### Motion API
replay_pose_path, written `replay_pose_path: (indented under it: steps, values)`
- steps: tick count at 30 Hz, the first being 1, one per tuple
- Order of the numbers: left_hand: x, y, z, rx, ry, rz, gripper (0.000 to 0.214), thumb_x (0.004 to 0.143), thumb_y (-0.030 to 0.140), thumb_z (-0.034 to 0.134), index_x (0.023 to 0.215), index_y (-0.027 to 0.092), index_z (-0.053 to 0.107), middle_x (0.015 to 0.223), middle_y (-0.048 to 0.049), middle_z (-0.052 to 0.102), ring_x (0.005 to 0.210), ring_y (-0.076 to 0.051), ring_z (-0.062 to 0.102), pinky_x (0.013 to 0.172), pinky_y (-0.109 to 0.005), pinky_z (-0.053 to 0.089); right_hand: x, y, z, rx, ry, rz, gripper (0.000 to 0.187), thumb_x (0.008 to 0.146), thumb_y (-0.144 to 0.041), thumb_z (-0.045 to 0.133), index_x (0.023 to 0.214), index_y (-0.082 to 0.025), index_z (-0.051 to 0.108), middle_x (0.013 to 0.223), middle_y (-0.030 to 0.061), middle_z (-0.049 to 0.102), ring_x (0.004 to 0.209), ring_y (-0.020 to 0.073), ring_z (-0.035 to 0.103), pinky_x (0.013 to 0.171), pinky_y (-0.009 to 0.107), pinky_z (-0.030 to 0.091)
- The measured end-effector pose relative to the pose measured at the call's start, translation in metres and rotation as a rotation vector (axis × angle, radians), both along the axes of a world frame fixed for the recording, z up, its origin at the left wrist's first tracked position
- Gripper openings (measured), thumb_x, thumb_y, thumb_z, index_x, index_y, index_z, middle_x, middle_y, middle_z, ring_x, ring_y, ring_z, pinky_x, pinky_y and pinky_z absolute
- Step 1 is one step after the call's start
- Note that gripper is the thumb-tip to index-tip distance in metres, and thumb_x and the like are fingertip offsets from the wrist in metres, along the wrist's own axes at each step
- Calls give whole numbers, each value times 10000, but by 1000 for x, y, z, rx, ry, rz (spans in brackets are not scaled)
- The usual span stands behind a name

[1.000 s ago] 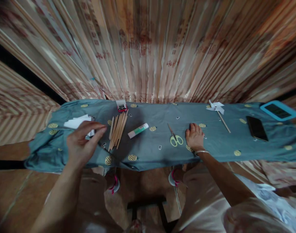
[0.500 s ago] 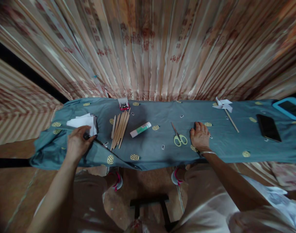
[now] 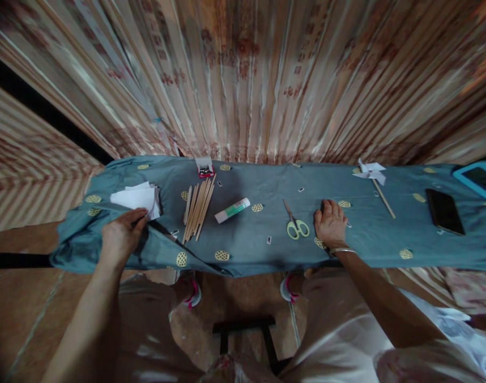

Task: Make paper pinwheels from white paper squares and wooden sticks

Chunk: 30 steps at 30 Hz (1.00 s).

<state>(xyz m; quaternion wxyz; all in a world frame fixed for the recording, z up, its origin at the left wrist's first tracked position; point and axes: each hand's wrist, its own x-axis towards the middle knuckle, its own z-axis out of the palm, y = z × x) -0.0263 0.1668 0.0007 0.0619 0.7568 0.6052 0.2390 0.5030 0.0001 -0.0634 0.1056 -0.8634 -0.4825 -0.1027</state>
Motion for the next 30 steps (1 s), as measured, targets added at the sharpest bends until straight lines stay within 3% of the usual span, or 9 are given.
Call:
replay_pose_path:
  steps: [9, 21, 30]
  values:
    - [2, -1, 6, 47, -61, 71, 233, 814, 325, 524, 790, 212, 726, 949, -68, 791, 903, -256, 732, 814, -320, 545, 3, 0, -3, 3, -14, 5, 549, 960, -377, 320, 1370, -52, 484, 1408, 244, 520, 1288, 389, 471, 980, 581, 434]
    - [17, 21, 8, -24, -150, 258, 188, 730, 329, 622, 759, 168, 713, 887, -102, 774, 832, -278, 719, 759, -335, 526, 1, 1, -1, 8, 33, -10, 556, 971, -390, 311, 1381, -60, 489, 1429, 237, 516, 1326, 397, 450, 1023, 608, 416]
    - [10, 27, 3, -77, -416, 274, 216, 671, 350, 694, 717, 139, 714, 759, -90, 746, 753, -260, 708, 760, -346, 535, 1, 1, -1, 16, 10, -1, 561, 963, -395, 308, 1362, -50, 500, 1411, 238, 527, 1301, 387, 466, 1012, 565, 424]
